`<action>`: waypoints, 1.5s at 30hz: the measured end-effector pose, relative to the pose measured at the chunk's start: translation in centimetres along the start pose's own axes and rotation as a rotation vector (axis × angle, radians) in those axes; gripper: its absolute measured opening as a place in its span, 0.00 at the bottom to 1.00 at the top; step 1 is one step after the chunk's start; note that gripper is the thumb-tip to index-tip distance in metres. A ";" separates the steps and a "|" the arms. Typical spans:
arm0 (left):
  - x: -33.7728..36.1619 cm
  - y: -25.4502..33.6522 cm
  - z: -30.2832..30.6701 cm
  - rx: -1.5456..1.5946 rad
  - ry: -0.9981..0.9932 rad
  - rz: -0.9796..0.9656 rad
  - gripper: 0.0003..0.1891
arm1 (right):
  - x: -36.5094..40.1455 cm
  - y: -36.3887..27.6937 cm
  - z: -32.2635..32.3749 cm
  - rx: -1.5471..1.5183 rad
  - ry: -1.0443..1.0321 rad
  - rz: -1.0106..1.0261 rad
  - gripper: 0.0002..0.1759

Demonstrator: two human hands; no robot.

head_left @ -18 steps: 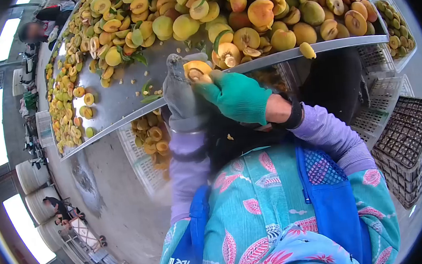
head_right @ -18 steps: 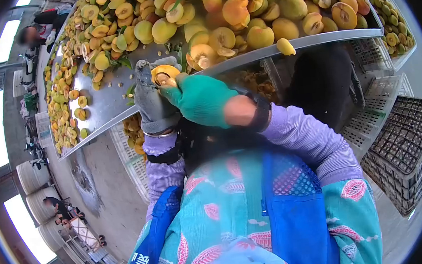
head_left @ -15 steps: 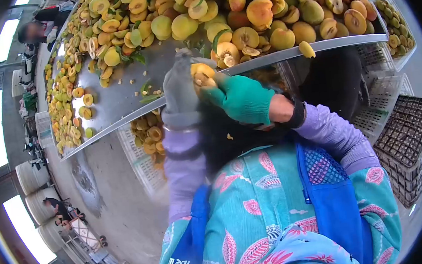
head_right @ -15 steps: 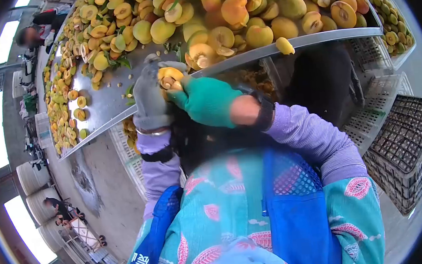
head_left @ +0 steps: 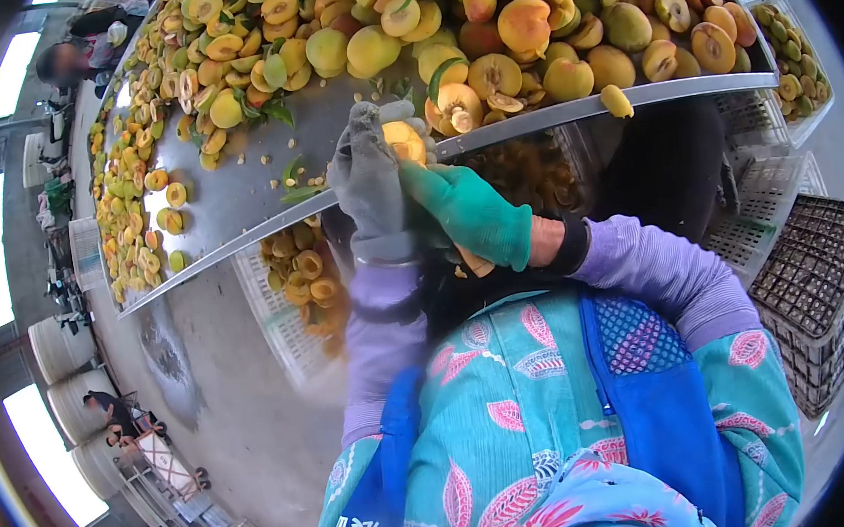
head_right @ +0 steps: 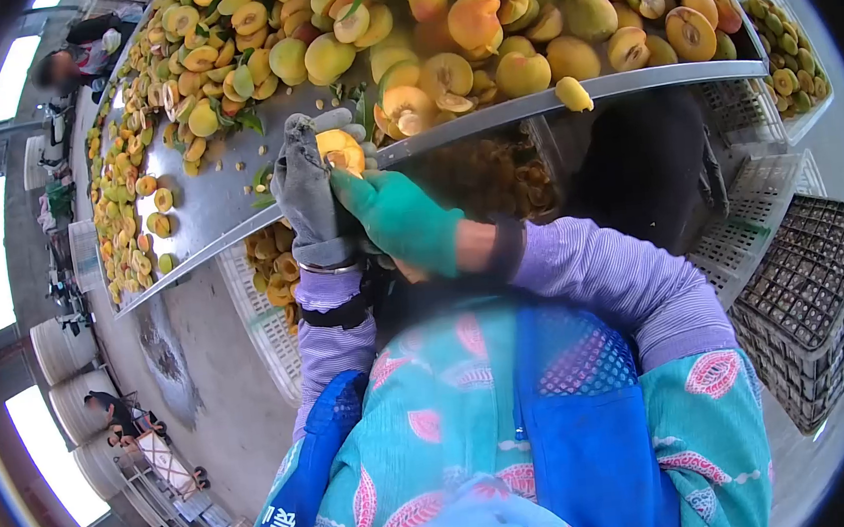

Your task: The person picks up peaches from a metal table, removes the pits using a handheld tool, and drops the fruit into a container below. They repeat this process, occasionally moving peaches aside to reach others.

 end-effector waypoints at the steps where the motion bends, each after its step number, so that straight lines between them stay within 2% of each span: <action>1: 0.0 0.3 -0.2 -0.024 -0.004 0.000 0.26 | -0.1 0.1 -0.2 -0.028 0.020 0.039 0.23; 3: -0.4 0.4 -0.2 -0.074 -0.003 0.003 0.26 | -0.5 0.8 -0.6 -0.089 0.053 0.110 0.23; 5: -0.6 0.7 0.1 -0.153 -0.039 -0.053 0.25 | -1.8 3.4 0.0 0.101 0.062 0.285 0.23; 7: -0.6 2.0 -0.8 -0.114 -0.054 -0.064 0.22 | -1.7 1.8 -0.4 0.189 0.081 0.341 0.23; 9: -1.2 2.2 -0.6 -0.255 -0.014 -0.157 0.22 | -0.4 0.4 -1.2 0.139 0.109 0.251 0.24; 11: -1.6 2.4 -0.7 -0.341 -0.028 -0.225 0.23 | -1.6 1.0 -0.7 0.079 0.037 0.243 0.24; 14: -1.6 3.7 -0.7 -0.439 -0.116 -0.059 0.24 | -1.7 0.3 -1.6 -0.277 0.041 0.100 0.23; 16: -2.0 3.5 -0.5 -0.432 -0.077 -0.092 0.24 | -1.7 0.1 -2.3 -0.320 0.071 0.116 0.23; 17: -2.2 3.5 -0.3 -0.436 -0.058 -0.108 0.24 | -1.9 0.6 -2.3 -0.210 0.096 0.203 0.23; 19: -2.4 4.1 -0.4 -0.653 -0.021 -0.144 0.23 | -2.8 2.1 -1.9 -0.169 0.066 0.241 0.24; 20: -2.5 4.3 -0.3 -0.756 -0.002 -0.160 0.23 | -3.9 3.1 -1.3 -0.231 0.005 0.190 0.24; 23: -3.7 3.8 0.6 -1.309 0.024 -1.052 0.22 | -4.0 2.9 -1.7 -0.409 -0.059 0.061 0.26; 25: -2.7 3.9 -0.6 -0.993 -0.035 -0.439 0.21 | -3.6 1.4 -2.0 -0.546 -0.096 -0.017 0.26; 27: -2.6 3.4 -1.0 -0.718 0.009 -0.155 0.21 | -2.8 0.2 -1.3 -0.707 -0.211 -0.144 0.25; 28: -2.9 2.9 -0.7 -0.588 -0.087 -0.129 0.20 | -2.0 0.2 -0.5 -0.794 -0.289 -0.231 0.25; 29: -2.6 2.2 -0.2 -0.518 -0.101 -0.113 0.19 | -2.4 0.2 0.9 -0.718 -0.396 -0.222 0.23; 31: -2.4 1.5 0.3 -0.377 -0.127 -0.108 0.17 | -2.2 -0.6 1.4 -0.010 -0.085 -0.088 0.22; 32: -2.5 0.9 0.6 -0.454 -0.066 -0.221 0.18 | -1.8 -1.1 1.1 -0.003 -0.068 -0.078 0.22; 34: -2.0 0.3 -0.2 -0.256 -0.093 -0.156 0.19 | -0.8 -1.4 0.7 0.013 -0.018 -0.064 0.21; 35: -1.9 0.1 -0.5 -0.151 -0.105 -0.127 0.20 | -0.9 -1.4 0.7 -0.196 -0.085 -0.120 0.21; 36: -1.7 0.5 -0.4 -0.047 -0.234 -0.061 0.22 | -0.9 -1.2 0.5 -0.412 -0.152 -0.179 0.20; 37: -1.8 0.4 -0.3 -0.039 -0.261 -0.066 0.23 | -0.9 -1.1 0.3 -0.628 -0.223 -0.233 0.20; 38: -2.0 0.2 -0.2 -0.032 -0.288 -0.077 0.23 | -0.8 -0.6 0.3 -0.729 -0.311 -0.197 0.21; 39: -2.1 -0.1 0.0 -0.028 -0.312 -0.083 0.24 | -0.9 -0.6 0.3 -0.660 -0.304 -0.198 0.21; 40: -1.9 0.0 0.1 -0.123 -0.327 -0.212 0.24 | -1.0 -0.6 0.2 -0.592 -0.296 -0.200 0.21; 44: -2.5 -0.2 1.3 0.012 -0.390 -0.064 0.25 | -0.9 -0.8 -0.8 -0.547 -0.281 -0.207 0.22; 45: -1.9 0.0 1.3 0.086 -0.357 -0.021 0.24 | -0.8 -0.5 -0.9 -0.644 -0.330 -0.224 0.21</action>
Point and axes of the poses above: each hand's wrist, its own x-axis away from the middle knuckle, its own z-axis out of the back of the hand, y = z × x, the point moved 2 cm from there along -x, towards the middle knuckle, and after that the axes turned 11 degrees about z, right-handed, at the moved point
